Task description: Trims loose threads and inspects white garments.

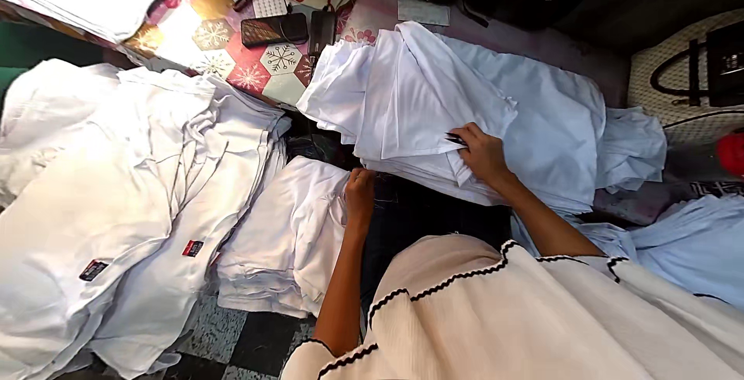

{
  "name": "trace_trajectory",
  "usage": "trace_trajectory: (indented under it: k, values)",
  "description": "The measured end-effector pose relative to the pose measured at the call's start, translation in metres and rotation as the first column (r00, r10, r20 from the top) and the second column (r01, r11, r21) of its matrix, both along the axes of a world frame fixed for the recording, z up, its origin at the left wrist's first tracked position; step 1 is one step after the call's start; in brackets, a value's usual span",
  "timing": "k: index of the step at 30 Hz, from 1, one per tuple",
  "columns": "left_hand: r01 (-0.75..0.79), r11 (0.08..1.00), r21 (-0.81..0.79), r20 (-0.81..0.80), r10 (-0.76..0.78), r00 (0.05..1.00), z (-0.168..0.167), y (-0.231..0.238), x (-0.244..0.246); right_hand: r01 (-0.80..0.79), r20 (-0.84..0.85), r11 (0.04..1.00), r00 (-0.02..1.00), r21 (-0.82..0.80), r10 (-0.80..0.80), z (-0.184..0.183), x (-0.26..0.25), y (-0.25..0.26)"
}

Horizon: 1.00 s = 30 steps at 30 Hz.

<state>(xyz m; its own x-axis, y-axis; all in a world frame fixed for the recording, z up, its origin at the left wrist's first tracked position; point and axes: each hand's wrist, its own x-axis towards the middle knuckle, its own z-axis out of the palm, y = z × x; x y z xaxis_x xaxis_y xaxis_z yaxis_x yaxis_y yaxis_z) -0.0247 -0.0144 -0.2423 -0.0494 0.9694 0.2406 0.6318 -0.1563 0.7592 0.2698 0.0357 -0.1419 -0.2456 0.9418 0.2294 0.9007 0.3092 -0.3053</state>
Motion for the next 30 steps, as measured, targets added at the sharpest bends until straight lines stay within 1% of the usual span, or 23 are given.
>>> trace_trajectory:
  k: [1,3,5,6,8,11,12,13,14,15,16,17,18,19,20,22,25,27,30]
  values:
    - [-0.03,0.998,-0.059,0.016,0.031,0.999,0.005,-0.006,-0.001,0.039,-0.007,0.995,0.999,-0.089,-0.04,0.011,0.003,-0.003]
    - [-0.069,0.996,-0.059,0.08,0.073,0.994,0.031,-0.012,0.009,0.088,-0.089,0.968,0.99,-0.235,-0.112,0.036,-0.003,-0.01]
    - [-0.02,1.0,0.011,0.147,0.018,0.989,0.061,-0.003,0.031,0.048,-0.219,0.97,0.97,-0.237,-0.101,0.046,-0.017,-0.013]
    - [0.01,0.998,0.061,0.149,-0.019,0.989,0.069,0.007,0.045,0.007,-0.262,0.976,0.963,-0.216,-0.065,0.044,-0.026,-0.012]
    - [0.093,0.988,0.125,0.079,-0.104,0.991,0.067,0.028,0.069,-0.078,-0.312,0.971,0.95,-0.226,0.004,0.034,-0.039,-0.006]
    - [0.189,0.97,0.153,-0.032,-0.187,0.982,0.031,0.044,0.079,-0.149,-0.295,0.952,0.953,-0.267,0.067,0.015,-0.036,0.0]
    - [0.22,0.971,0.096,-0.042,-0.217,0.975,0.027,0.041,0.074,-0.157,-0.28,0.954,0.957,-0.257,0.083,0.012,-0.032,0.003]
    - [0.255,0.966,-0.033,-0.042,-0.256,0.966,0.03,0.035,0.066,-0.161,-0.268,0.957,0.959,-0.243,0.094,0.01,-0.027,0.005]
    - [0.295,0.928,-0.227,-0.028,-0.309,0.951,0.039,0.026,0.057,-0.16,-0.257,0.96,0.961,-0.23,0.099,0.01,-0.022,0.005]
    - [0.324,0.85,-0.414,-0.011,-0.361,0.933,0.049,0.019,0.048,-0.16,-0.249,0.964,0.963,-0.21,0.105,0.009,-0.018,0.004]
    - [0.329,0.783,-0.528,0.003,-0.385,0.923,0.06,0.014,0.043,-0.164,-0.242,0.969,0.963,-0.183,0.117,0.007,-0.015,0.003]
    - [0.314,0.784,-0.535,0.015,-0.363,0.932,0.069,0.01,0.043,-0.17,-0.237,0.974,0.962,-0.147,0.132,0.005,-0.013,0.002]
    - [0.286,0.843,-0.455,0.026,-0.308,0.951,0.075,0.007,0.047,-0.178,-0.234,0.978,0.961,-0.109,0.149,0.002,-0.013,0.001]
    - [0.253,0.905,-0.342,0.048,-0.252,0.966,0.078,0.008,0.055,-0.184,-0.228,0.98,0.96,-0.069,0.165,-0.001,-0.013,0.001]
    - [0.221,0.946,-0.237,0.073,-0.21,0.975,0.077,0.013,0.065,-0.188,-0.216,0.982,0.96,-0.03,0.177,-0.003,-0.014,0.001]
    - [0.161,0.984,-0.071,0.084,-0.155,0.984,0.062,0.026,0.088,-0.193,-0.187,0.981,0.963,0.03,0.195,-0.003,-0.015,0.002]
    - [0.083,0.989,0.123,0.096,-0.095,0.991,0.031,0.035,0.105,-0.215,-0.133,0.972,0.965,0.091,0.226,-0.004,-0.012,0.0]
    - [0.051,0.984,0.168,0.175,-0.081,0.981,0.026,0.032,0.105,-0.232,-0.103,0.964,0.964,0.126,0.246,-0.007,-0.012,-0.003]
    - [0.01,0.989,0.146,0.322,-0.057,0.945,0.027,0.024,0.104,-0.26,-0.063,0.953,0.96,0.152,0.272,-0.012,-0.016,-0.009]
